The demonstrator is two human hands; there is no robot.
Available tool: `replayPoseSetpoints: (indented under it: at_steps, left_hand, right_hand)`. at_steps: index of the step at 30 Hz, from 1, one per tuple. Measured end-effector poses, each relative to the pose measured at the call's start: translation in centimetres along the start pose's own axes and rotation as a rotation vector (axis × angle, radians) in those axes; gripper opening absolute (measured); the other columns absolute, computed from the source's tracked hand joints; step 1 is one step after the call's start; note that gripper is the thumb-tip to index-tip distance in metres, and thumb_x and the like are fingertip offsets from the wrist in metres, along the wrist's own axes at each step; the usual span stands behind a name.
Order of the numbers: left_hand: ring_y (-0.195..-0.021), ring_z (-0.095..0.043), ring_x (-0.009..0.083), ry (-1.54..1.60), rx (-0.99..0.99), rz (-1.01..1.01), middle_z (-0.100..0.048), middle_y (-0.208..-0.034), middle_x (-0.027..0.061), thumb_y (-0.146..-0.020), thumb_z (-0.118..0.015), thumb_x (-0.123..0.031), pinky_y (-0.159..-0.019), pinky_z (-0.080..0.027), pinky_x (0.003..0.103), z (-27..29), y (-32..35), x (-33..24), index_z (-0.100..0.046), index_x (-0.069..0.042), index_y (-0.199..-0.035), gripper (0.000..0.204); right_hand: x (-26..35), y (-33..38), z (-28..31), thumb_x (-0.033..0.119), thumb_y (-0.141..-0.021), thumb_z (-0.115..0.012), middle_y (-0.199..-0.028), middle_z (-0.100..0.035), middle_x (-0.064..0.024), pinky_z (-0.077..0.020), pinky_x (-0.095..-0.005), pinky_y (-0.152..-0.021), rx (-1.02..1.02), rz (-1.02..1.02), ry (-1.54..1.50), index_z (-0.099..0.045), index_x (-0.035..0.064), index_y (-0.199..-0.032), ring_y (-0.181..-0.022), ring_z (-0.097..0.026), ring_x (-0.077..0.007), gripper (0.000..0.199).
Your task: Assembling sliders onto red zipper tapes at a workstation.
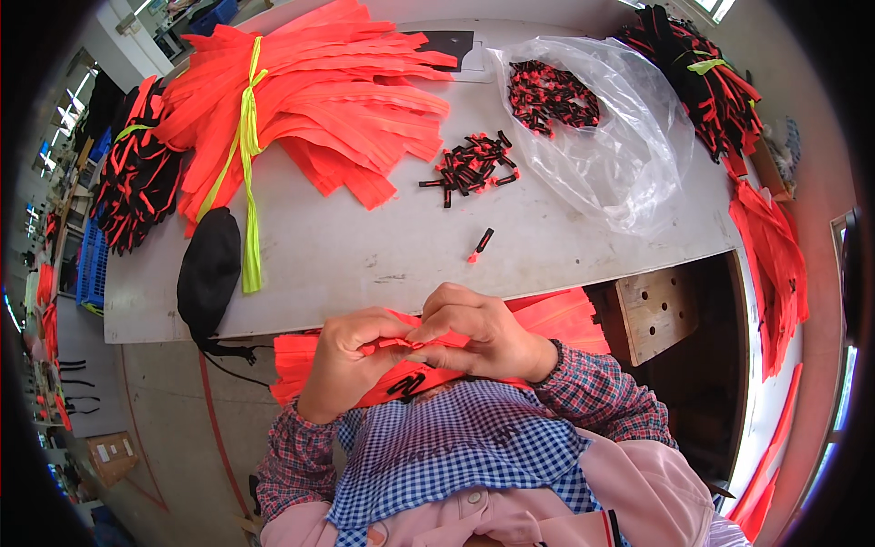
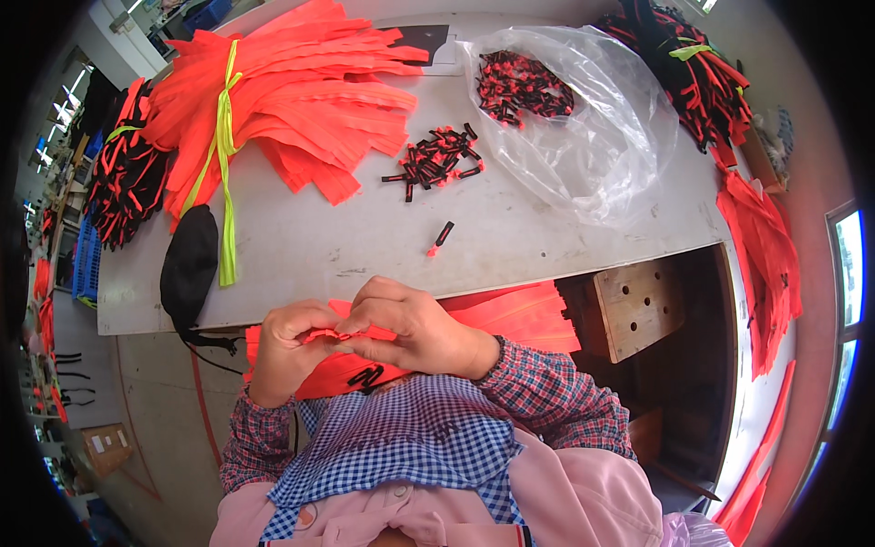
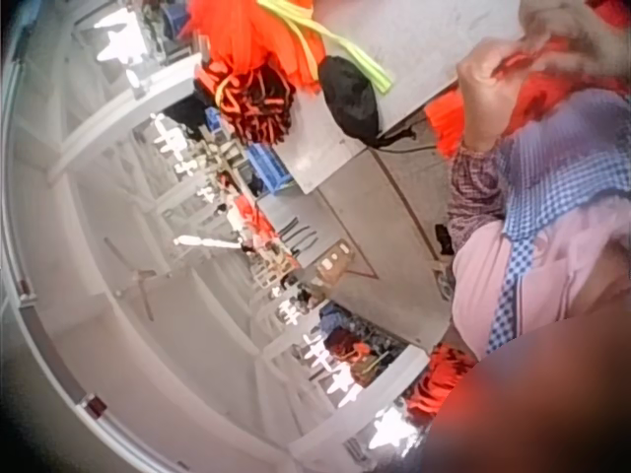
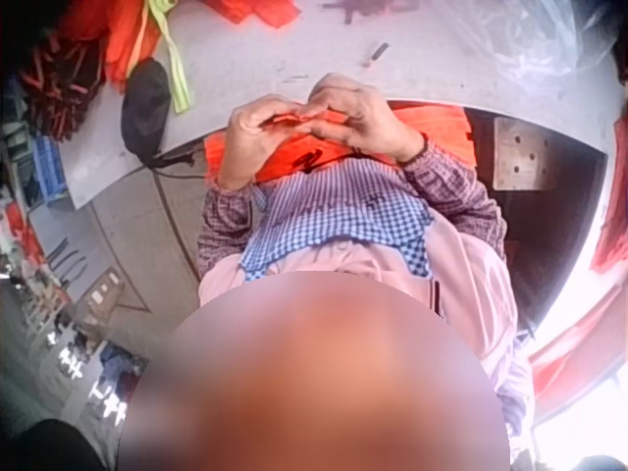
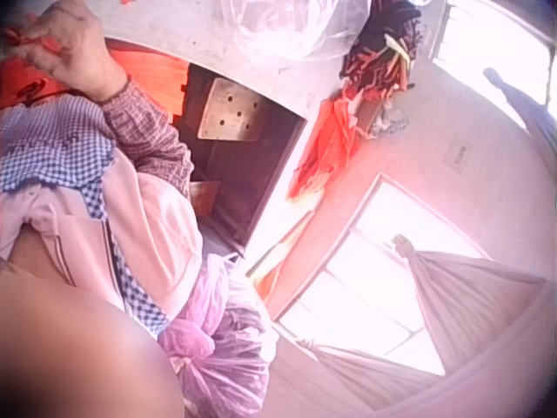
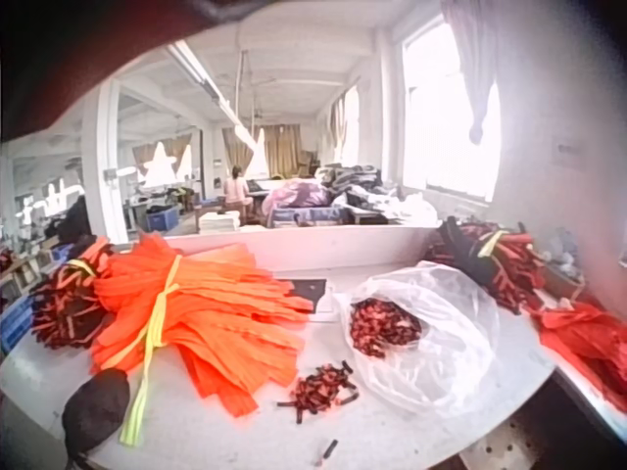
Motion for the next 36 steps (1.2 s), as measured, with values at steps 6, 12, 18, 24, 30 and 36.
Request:
replayPoseSetpoints:
  at_steps: [6,12,18,24,30,36]
  left_hand:
    - [-0.084,-0.068,0.0158,0.135,-0.014,0.053,-0.071,-0.092,0.0104,-0.078,-0.075,0.007,-0.072,-0.054,0.027,-0.3,0.0,1.2,-0.069,0.004,-0.094,0.017]
    - [-0.084,-0.067,0.0145,0.026,-0.004,0.061,-0.07,-0.092,0.0078,-0.08,-0.075,0.006,-0.074,-0.054,0.026,-0.2,-0.4,0.9,-0.069,0.003,-0.094,0.015]
    - [-0.086,-0.065,0.0114,0.248,-0.024,0.121,-0.069,-0.092,0.0047,-0.086,-0.074,-0.002,-0.076,-0.053,0.026,0.2,-1.2,-0.4,-0.068,0.004,-0.098,0.014]
    - [-0.083,-0.062,0.0071,0.28,-0.047,0.161,-0.067,-0.085,0.0015,-0.089,-0.075,-0.01,-0.075,-0.051,0.023,1.4,-1.7,-0.9,-0.069,0.001,-0.1,0.016]
    - [-0.084,-0.062,0.0073,0.371,-0.047,0.021,-0.069,-0.087,0.0015,-0.089,-0.074,-0.009,-0.077,-0.051,0.024,1.5,-3.3,-2.9,-0.071,0.001,-0.104,0.018]
    - [-0.09,-0.063,0.0085,0.34,0.103,0.09,-0.07,-0.099,0.0025,-0.09,-0.072,-0.009,-0.08,-0.052,0.027,-0.6,-2.9,-0.3,-0.07,0.001,-0.109,0.022]
  right_hand:
    - [0.0,-0.4,0.2,0.008,-0.081,-0.078,-0.086,-0.062,-0.0078,-0.0514,-0.0341,-0.072,-0.012,-0.021,-0.049,-0.069,0.006,-0.098,-0.083,-0.061,-0.0245,0.02]
    - [-1.1,0.3,-0.4,0.004,-0.082,-0.079,-0.091,-0.067,-0.0101,-0.0524,-0.0338,-0.073,0.005,-0.03,-0.103,-0.068,0.0034,-0.098,-0.085,-0.064,-0.0253,0.02]
    - [-1.6,-0.3,1.1,0.005,-0.089,-0.072,-0.093,-0.066,-0.0071,-0.0517,-0.0283,-0.07,-0.138,-0.177,-0.239,-0.068,0.002,-0.098,-0.082,-0.064,-0.016,0.01]
    - [-1.2,-1.6,1.0,0.007,-0.096,-0.067,-0.091,-0.062,-0.0015,-0.0489,-0.0216,-0.067,-0.214,-0.224,-0.418,-0.063,0.0012,-0.093,-0.079,-0.059,-0.0061,0.008]
    - [0.7,-4.7,3.6,0.013,-0.099,-0.064,-0.085,-0.056,0.0032,-0.0455,-0.0196,-0.068,-0.378,-0.226,-0.505,-0.058,0.0027,-0.094,-0.08,-0.052,-0.0021,0.013]
    - [8.2,-11.7,14.9,0.021,-0.102,-0.055,-0.105,-0.066,-0.005,-0.0497,-0.0283,-0.085,-0.341,0.264,-0.029,-0.064,0.0025,-0.113,-0.094,-0.063,-0.0164,0.024]
Point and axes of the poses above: each hand's wrist, its own y-axis away from the middle knuckle, its own z-axis out of the back of the hand, x = y × z, the point moved 9 cm from there along -y, towards the middle knuckle
